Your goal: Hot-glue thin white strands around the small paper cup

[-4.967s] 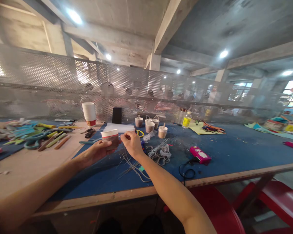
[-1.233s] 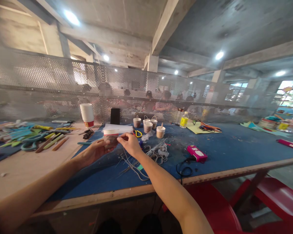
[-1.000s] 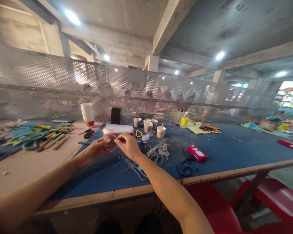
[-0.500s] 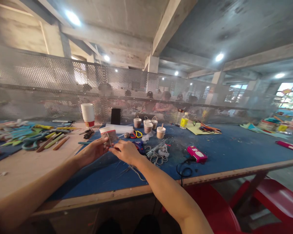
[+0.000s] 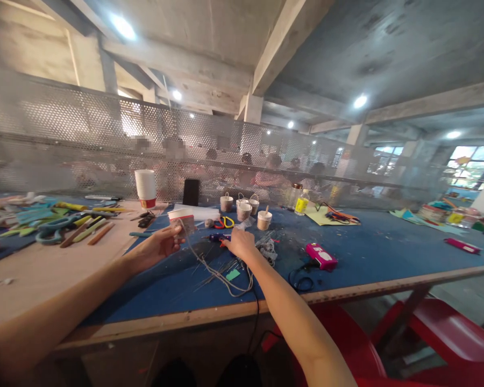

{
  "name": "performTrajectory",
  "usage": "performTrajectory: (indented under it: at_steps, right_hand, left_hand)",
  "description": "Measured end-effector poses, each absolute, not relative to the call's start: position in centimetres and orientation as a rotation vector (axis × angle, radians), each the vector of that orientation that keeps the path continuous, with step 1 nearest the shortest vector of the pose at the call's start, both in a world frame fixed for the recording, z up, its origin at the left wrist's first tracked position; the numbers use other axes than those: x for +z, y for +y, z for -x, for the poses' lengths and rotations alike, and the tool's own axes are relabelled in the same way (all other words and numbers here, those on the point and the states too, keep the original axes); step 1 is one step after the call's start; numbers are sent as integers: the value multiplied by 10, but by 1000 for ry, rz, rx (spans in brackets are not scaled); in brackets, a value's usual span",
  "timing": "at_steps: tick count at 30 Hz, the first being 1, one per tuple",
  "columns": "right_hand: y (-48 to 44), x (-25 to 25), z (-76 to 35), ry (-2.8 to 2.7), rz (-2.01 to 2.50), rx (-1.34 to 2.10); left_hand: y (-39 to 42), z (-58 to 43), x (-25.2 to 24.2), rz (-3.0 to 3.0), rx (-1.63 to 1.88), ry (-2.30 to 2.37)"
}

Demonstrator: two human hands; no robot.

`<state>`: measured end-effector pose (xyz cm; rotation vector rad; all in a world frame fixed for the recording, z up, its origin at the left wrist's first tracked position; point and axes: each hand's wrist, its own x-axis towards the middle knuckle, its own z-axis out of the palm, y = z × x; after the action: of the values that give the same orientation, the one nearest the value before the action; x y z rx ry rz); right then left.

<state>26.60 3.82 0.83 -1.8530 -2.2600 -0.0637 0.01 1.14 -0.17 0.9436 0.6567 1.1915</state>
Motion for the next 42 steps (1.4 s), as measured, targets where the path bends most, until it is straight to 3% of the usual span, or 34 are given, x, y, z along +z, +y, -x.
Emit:
performTrajectory:
  at_steps: [11,17,24,33,42]
  right_hand:
    - [48,-3,-274,-2007,1824,97]
    - [53,7,-270,-1488,1159,804]
    - [27,19,-249,-1357,688,1235]
    - [10,18,-236,-1608,753,1012]
    - [7,8,-235,-1861,922,476]
  left_hand:
    - [6,-3,3,-955,1216,686]
    - [6,-3,3,-899,1235,685]
    - [2,-6,7,-900,1259,743]
    - [1,-7,6,-920,1256,746]
    - [7,-4,1,-933,1242,742]
